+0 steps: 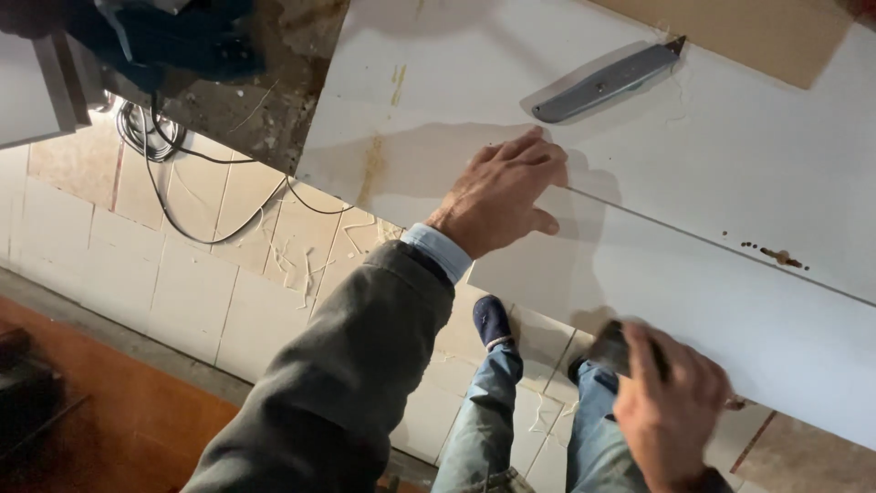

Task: The person smooths the edges of a long white plastic strip using a sanding block. They repeatedly rub the block along the edges of the strip, which is placed on a white workbench, and occasionally flip the strip to work on different sides.

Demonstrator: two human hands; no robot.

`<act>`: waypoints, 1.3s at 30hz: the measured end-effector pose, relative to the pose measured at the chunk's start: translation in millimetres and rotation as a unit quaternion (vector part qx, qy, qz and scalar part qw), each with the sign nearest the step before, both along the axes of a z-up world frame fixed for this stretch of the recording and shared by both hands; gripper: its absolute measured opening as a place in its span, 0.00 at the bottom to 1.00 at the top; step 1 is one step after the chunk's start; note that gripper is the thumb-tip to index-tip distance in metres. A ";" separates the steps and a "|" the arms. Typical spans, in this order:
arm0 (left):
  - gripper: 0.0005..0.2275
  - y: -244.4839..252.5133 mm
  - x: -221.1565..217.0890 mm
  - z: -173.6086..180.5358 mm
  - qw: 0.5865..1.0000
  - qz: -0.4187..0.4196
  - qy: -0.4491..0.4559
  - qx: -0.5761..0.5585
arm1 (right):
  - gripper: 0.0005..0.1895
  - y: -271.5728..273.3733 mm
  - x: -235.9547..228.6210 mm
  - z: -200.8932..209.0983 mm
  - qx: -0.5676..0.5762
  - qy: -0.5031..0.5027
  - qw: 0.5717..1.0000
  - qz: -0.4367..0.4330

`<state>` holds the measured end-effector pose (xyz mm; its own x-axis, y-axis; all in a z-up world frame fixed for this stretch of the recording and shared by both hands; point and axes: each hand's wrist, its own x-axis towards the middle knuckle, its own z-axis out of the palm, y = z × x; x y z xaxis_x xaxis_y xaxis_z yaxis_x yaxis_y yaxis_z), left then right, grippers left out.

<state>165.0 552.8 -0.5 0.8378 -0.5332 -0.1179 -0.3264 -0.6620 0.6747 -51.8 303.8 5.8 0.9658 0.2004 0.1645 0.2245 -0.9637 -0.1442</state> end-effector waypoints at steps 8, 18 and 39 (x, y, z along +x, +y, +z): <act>0.24 -7.0 -3.7 -1.6 1.000 0.013 -0.010 -0.002 | 0.24 120.0 46.6 -2.1 0.024 0.006 0.999 0.044; 0.25 -4.4 -6.8 -3.4 0.999 0.026 -0.036 -0.029 | 0.23 24.5 4.6 0.8 -0.003 -0.013 1.000 -0.017; 0.24 -21.4 -30.0 6.7 0.998 0.035 -0.040 0.036 | 0.20 -105.6 -46.6 -26.7 -0.007 -0.028 0.998 -0.062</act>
<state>135.0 531.4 6.1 0.8813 -0.4650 -0.0847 -0.3281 -0.7309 0.5984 -98.4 198.2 -21.0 0.9729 0.0823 0.2161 0.1105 -0.9864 -0.1215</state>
